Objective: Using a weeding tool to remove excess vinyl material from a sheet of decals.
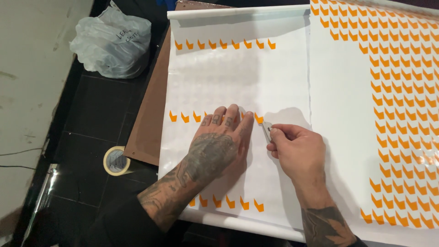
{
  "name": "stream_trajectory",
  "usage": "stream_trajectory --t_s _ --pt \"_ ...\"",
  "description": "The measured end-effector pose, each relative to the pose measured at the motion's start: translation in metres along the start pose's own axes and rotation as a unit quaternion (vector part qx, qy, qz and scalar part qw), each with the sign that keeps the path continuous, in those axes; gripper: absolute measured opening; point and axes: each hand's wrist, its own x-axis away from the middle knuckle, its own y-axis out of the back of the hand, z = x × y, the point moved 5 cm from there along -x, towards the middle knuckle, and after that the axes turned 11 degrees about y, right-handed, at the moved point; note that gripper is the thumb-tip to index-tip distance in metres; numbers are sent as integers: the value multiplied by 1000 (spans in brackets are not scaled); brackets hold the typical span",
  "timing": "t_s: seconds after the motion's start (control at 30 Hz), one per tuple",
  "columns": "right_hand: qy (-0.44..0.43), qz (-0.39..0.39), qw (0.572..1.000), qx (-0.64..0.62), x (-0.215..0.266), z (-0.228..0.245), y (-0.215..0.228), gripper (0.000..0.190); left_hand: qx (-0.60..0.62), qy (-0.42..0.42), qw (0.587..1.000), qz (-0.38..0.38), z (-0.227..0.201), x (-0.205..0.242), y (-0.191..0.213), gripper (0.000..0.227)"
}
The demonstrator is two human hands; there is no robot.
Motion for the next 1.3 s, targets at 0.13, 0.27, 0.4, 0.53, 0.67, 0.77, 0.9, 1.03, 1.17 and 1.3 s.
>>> stream_trajectory --t_s 0.13,0.27,0.4,0.53,0.67,0.77,0.9,1.03,1.17,1.3 --pt "2 -2 1000 -1 0 0 0 21 -15 -9 1000 -19 0 -1 -8 61" --pt "6 -2 1000 10 1 2 -1 21 -29 -9 999 -23 -4 0 -1 60" --pt "13 -3 1000 15 2 5 -1 21 -43 -9 999 7 -8 -1 4 65" --pt "10 -11 1000 7 1 1 -1 22 -66 -20 998 -3 -10 2 -2 65" --pt "11 -10 1000 22 2 4 0 22 -74 -31 995 -55 -11 2 -3 67" --pt "8 -10 1000 19 3 -1 5 21 -54 -34 995 -78 -13 8 2 65" --pt "95 -27 990 -96 -8 -4 38 19 -2 -29 998 -62 -16 10 13 61" --pt "157 -67 980 -98 4 36 114 21 -19 -24 999 -24 -22 6 10 59" --pt "190 -149 969 -62 7 41 189 23 -35 -11 999 -27 -18 -3 14 66" --pt "171 -178 969 -18 -2 7 233 22 -21 21 999 33 -20 0 18 81"
